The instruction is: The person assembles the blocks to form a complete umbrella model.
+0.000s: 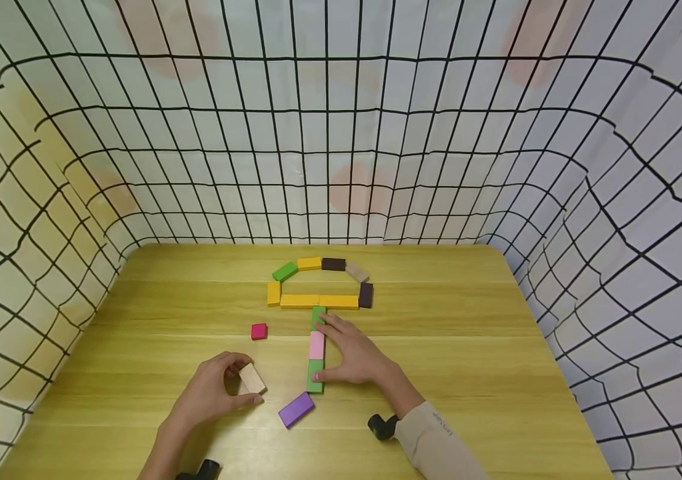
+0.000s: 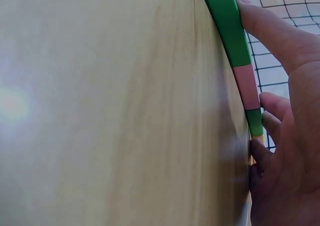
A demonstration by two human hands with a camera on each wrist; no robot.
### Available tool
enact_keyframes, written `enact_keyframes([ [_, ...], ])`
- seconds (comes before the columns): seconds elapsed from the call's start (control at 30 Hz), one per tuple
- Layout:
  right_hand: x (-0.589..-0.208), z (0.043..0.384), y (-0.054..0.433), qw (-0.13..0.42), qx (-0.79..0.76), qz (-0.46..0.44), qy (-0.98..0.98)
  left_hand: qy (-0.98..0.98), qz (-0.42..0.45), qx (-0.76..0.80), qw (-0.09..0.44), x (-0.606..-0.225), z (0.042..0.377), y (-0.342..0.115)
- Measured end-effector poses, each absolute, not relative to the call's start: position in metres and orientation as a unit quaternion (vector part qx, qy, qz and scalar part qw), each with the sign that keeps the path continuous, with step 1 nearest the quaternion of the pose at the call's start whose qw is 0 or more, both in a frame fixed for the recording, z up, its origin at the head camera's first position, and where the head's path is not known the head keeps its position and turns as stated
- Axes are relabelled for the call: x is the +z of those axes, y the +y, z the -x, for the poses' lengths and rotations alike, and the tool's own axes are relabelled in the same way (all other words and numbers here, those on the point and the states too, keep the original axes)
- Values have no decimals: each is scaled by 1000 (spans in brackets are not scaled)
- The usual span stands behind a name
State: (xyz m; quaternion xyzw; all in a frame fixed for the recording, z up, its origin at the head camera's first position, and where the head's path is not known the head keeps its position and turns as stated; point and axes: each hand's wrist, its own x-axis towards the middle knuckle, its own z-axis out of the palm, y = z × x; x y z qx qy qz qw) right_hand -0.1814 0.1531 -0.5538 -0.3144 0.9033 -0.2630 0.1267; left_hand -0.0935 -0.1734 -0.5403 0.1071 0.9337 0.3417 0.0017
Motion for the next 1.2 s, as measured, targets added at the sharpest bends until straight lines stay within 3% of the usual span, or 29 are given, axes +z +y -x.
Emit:
enact_keyframes([
  [1.2,-553,181,153,117,-265,329,899,913,-214,344,44,-535,90,-153],
])
